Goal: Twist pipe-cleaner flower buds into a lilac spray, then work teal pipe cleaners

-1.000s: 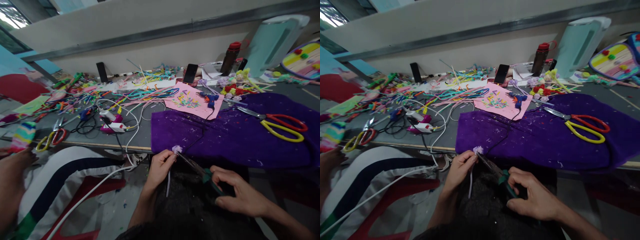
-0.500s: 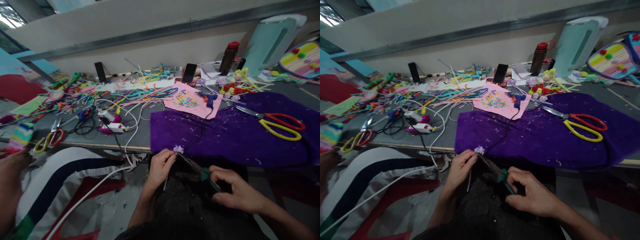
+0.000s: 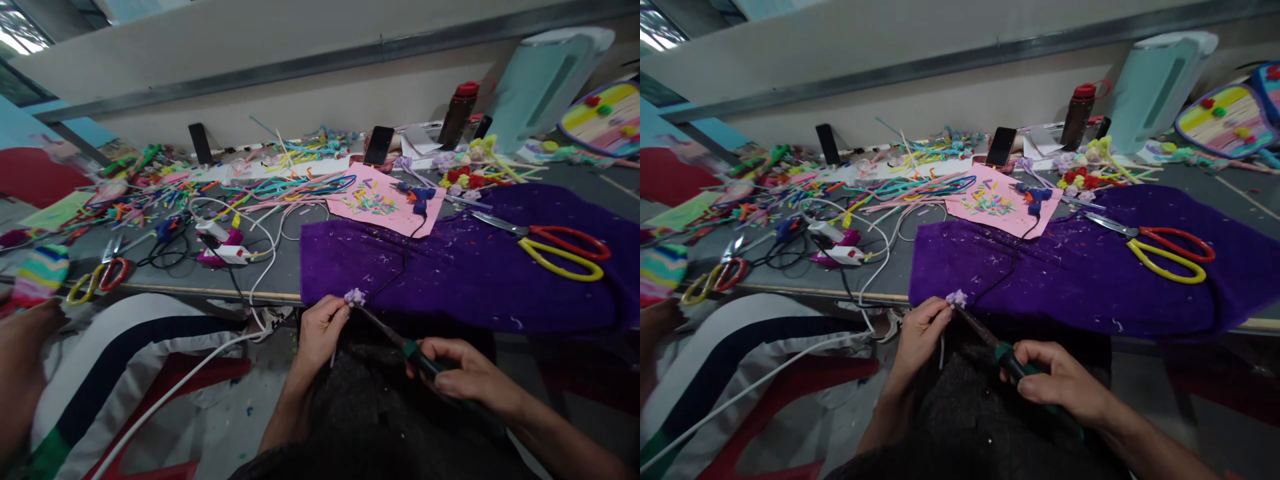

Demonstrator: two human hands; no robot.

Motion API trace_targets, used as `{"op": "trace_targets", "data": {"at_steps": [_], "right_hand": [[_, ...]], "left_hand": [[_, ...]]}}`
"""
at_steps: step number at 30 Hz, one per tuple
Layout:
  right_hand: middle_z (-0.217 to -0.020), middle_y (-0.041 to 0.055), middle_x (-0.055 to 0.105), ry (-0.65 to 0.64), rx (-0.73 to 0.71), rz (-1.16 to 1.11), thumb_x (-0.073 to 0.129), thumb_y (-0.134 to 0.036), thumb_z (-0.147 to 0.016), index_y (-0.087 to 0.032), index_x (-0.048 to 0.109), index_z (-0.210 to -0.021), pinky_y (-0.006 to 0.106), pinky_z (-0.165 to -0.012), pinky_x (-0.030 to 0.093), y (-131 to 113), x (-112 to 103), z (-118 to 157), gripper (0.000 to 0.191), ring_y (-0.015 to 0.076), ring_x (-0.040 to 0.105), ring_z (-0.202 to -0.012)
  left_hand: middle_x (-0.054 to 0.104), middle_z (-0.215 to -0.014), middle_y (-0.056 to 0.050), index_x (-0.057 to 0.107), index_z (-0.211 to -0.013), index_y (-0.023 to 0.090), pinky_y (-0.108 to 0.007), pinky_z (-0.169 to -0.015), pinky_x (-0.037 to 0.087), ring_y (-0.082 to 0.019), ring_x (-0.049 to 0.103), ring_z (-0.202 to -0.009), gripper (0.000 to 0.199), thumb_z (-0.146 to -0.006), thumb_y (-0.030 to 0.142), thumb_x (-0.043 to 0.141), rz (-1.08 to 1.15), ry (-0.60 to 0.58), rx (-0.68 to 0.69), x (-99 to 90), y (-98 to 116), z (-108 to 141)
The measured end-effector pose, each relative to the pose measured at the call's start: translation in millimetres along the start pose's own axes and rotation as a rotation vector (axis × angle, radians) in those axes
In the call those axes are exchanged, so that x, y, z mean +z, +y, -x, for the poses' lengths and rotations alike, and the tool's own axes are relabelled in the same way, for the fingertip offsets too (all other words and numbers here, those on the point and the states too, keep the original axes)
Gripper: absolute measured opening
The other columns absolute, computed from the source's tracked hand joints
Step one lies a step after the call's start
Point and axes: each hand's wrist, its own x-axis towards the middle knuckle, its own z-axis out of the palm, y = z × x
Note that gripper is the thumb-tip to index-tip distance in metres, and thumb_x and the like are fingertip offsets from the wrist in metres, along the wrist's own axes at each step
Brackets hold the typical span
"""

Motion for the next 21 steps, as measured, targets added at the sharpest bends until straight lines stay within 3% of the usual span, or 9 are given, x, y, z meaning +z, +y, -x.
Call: {"op": "trace_targets", "data": {"at_steps": [5,9,12,18,21], "right_hand": [[-0.078,0.0019,0.047,0.03,-0.101,0.165,0.057,-0.04,-0.07,-0.016,0.049,-0.075,0.025,-0.062,0.033,-3.5,3.4,-1.6,0.026,0.0127,0.041,-0.069],[-0.076,0.0008,0.043,0.02,-0.172,0.372,0.058,-0.033,-0.069,-0.017,0.043,-0.067,0.026,-0.063,0.033,-7.3,6.2,2.1,0.022,0.0137,0.041,-0.07],[-0.076,0.0009,0.042,0.007,-0.181,0.434,0.056,-0.029,-0.069,-0.018,0.04,-0.067,0.026,-0.062,0.033,-8.1,5.3,5.8,0.02,0.0141,0.041,-0.069],[-0.077,0.0014,0.042,0.012,-0.201,0.482,0.055,-0.027,-0.069,-0.018,0.04,-0.068,0.027,-0.062,0.033,-7.9,2.8,5.3,0.018,0.0147,0.041,-0.07],[-0.076,0.0013,0.042,0.016,-0.212,0.503,0.055,-0.026,-0.069,-0.018,0.04,-0.068,0.027,-0.061,0.034,-8.5,3.0,2.8,0.017,0.0146,0.042,-0.069]], "left_hand": [[0.053,-0.066,-0.001,0.061,-0.073,0.016,-0.02,-0.06,0.035,-0.011,0.048,-0.064,0.02,-0.079,0.031,0.049,0.071,0.02,-0.099,0.1,0.0,-0.3],[0.045,-0.05,0.004,0.059,-0.068,0.014,-0.018,-0.045,0.029,-0.006,0.038,-0.045,0.024,-0.076,0.036,0.052,0.319,0.024,-0.32,-1.1,-1.3,0.4],[0.049,-0.051,0.004,0.059,-0.068,0.013,-0.018,-0.039,0.022,-0.003,0.031,-0.039,0.024,-0.072,0.037,0.057,0.503,0.025,-0.425,-2.1,-1.1,1.3],[0.046,-0.045,0.005,0.06,-0.064,0.013,-0.017,-0.04,0.02,-0.003,0.031,-0.039,0.025,-0.07,0.037,0.06,0.578,0.014,-0.436,-4.5,-3.6,2.2],[0.056,-0.056,0.001,0.062,-0.072,0.013,-0.018,-0.044,0.025,-0.004,0.037,-0.044,0.026,-0.072,0.038,0.057,0.59,0.032,-0.43,-6.2,-5.6,2.0]]}}
